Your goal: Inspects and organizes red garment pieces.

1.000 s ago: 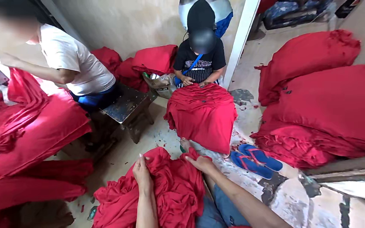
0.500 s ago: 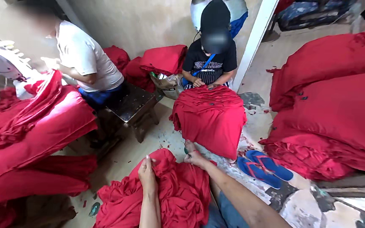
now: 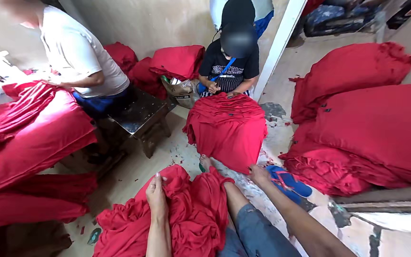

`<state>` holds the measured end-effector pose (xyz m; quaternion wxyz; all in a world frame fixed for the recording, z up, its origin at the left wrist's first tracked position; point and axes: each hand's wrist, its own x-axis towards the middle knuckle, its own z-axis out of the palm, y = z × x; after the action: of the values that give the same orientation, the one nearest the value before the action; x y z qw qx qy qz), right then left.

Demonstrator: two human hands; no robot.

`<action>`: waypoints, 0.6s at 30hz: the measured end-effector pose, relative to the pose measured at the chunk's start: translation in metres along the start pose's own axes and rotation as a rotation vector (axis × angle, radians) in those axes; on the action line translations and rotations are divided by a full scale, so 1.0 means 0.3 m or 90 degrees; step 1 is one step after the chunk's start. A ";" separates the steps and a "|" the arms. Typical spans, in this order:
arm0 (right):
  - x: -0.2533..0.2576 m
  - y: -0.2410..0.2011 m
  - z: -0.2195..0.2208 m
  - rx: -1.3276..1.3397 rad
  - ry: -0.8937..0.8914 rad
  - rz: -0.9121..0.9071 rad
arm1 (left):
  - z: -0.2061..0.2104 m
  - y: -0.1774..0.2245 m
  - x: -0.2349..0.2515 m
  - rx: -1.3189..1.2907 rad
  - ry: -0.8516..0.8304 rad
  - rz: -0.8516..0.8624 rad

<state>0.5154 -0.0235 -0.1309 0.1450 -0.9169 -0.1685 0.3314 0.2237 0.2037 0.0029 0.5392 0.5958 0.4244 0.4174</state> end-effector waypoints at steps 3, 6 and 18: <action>-0.038 -0.021 -0.011 -0.010 0.011 0.048 | 0.003 0.000 0.005 0.009 -0.003 0.005; -0.056 -0.130 0.004 0.042 -0.024 0.007 | 0.003 0.001 0.003 0.011 -0.007 0.002; -0.110 -0.314 0.286 0.132 -0.176 0.002 | 0.005 -0.001 0.006 0.035 -0.011 0.015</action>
<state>0.4151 0.0614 -0.1402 0.2136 -0.8431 -0.1506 0.4699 0.2255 0.2051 0.0025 0.5214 0.6188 0.4237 0.4071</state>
